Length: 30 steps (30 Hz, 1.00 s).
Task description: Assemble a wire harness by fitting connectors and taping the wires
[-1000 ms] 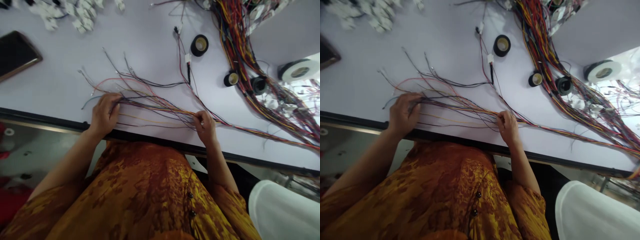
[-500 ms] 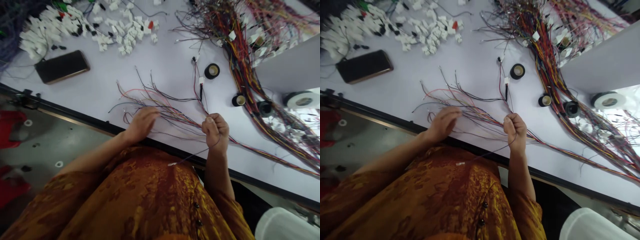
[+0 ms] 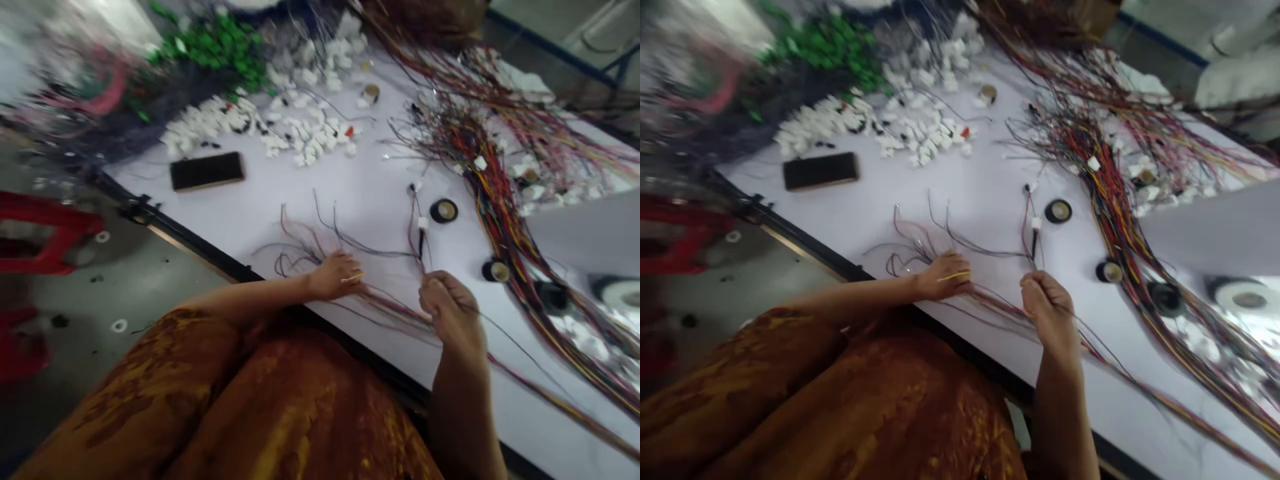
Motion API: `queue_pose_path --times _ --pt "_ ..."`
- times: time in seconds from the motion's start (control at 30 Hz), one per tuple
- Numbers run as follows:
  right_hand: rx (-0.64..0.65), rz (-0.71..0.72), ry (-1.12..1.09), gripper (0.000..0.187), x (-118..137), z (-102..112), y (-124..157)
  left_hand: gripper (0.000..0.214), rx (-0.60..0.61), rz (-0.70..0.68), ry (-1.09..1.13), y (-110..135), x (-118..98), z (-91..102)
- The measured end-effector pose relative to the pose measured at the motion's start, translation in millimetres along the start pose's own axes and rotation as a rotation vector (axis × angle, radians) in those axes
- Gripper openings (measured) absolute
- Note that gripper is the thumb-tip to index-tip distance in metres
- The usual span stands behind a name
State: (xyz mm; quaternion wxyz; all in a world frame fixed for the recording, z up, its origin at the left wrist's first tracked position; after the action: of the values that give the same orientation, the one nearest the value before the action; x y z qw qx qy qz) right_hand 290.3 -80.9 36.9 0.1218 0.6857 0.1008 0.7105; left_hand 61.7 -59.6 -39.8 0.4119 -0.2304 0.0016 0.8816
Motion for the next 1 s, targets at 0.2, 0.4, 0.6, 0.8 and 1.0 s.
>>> queue_pose_path --times 0.2,0.4,0.6,0.8,1.0 --pt "0.413 -0.096 0.405 0.033 -28.2 -86.6 -73.7 0.042 -0.040 0.145 -0.114 19.3 32.2 20.3" --pt "0.047 0.189 0.259 0.039 -29.0 -96.6 -127.0 0.033 -0.053 0.250 -0.176 44.7 42.4 41.7" --pt "-0.185 0.290 -0.006 0.040 -36.7 -87.4 -127.8 0.019 -0.257 0.444 0.080 71.1 121.6 109.2" --pt "-0.145 0.195 0.159 0.040 -37.6 -95.5 -116.5 0.019 -0.436 1.120 -0.153 93.6 274.5 198.0" --pt "-0.168 0.184 0.148 0.033 -35.8 -96.5 -117.4 0.021 -0.378 1.258 -0.266 67.3 330.6 201.3"
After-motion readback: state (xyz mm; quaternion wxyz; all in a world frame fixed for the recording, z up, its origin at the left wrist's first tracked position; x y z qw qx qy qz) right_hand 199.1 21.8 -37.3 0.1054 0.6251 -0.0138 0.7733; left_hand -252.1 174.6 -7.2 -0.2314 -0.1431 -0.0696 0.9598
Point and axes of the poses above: each hand's wrist, its own y-axis away from the middle knuckle, its own z-axis out of the back of the hand, x = y × z, the point moved 3 cm from there along -y, towards the middle knuckle
